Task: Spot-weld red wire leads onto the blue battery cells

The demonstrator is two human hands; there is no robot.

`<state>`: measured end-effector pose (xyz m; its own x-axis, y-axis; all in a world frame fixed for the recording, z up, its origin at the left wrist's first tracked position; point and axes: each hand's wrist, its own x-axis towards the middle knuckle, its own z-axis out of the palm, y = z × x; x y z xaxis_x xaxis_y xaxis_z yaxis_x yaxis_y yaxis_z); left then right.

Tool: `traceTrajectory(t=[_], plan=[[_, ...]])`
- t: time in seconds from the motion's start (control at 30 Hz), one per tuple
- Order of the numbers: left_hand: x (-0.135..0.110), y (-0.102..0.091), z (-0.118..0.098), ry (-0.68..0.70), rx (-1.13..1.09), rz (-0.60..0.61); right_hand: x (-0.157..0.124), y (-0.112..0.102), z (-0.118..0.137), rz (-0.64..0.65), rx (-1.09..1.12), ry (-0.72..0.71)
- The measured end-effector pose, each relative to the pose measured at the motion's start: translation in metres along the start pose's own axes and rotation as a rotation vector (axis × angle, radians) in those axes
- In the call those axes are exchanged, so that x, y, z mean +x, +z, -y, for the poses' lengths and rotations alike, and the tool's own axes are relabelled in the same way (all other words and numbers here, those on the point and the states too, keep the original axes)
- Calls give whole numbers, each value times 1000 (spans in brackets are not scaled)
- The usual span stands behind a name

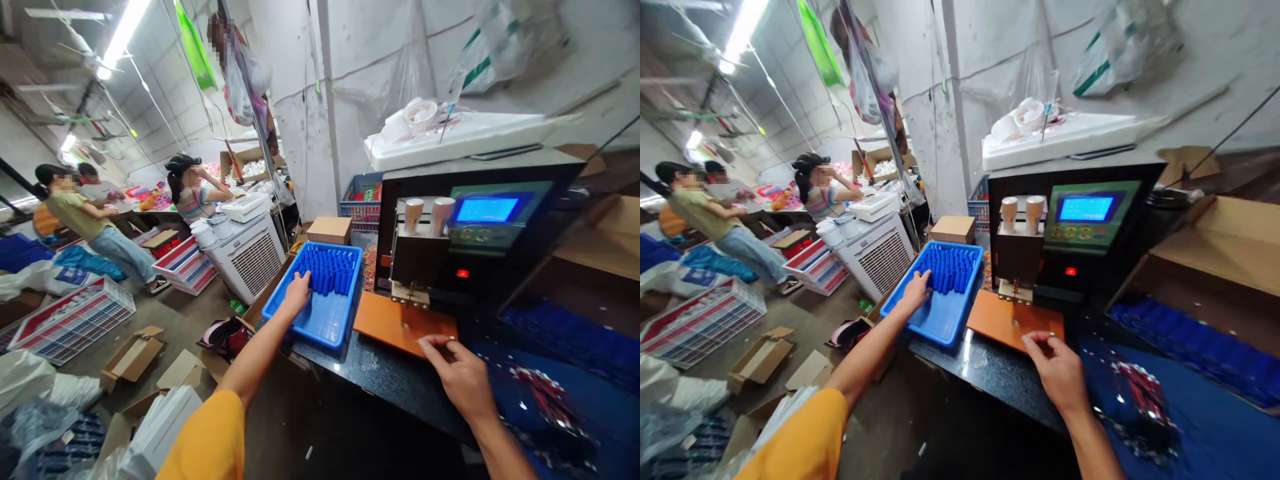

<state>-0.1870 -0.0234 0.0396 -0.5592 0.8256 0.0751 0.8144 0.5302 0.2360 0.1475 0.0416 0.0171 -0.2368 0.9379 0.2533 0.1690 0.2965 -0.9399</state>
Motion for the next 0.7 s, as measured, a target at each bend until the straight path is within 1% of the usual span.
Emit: traceTrajectory(t=[0.13, 0.27, 0.33, 0.4, 0.43, 0.47, 0.5, 0.53, 0.6, 0.7], plan=[[-2, 5, -5, -15, -9, -25, 1, 0, -1, 26, -4, -2], [-5, 2, -1, -9, -45, -67, 3, 0, -3, 13, 18, -17], [-10, -1, 0, 15, -149, -127, 1, 0, -2, -7, 41, -19], [-17, -1, -5, 51, -384, -233, -2, 0, 1, -22, 74, -7], [-22, 0, -11, 75, -535, -278, -5, 0, 3, -29, 97, 5], [-27, 2, -19, 103, -684, -295, -7, 0, 5, -40, 128, 21], [-32, 5, -30, 135, -816, -281, -8, 1, 6, -52, 160, 39], [-38, 9, -43, 172, -923, -242, -9, 1, 7, -59, 195, 58], [-49, 19, -71, 247, -1058, -134, -9, 3, 6, -80, 261, 81], [-64, 35, -112, 313, -1108, 12, -10, 4, 4, -88, 322, 100]])
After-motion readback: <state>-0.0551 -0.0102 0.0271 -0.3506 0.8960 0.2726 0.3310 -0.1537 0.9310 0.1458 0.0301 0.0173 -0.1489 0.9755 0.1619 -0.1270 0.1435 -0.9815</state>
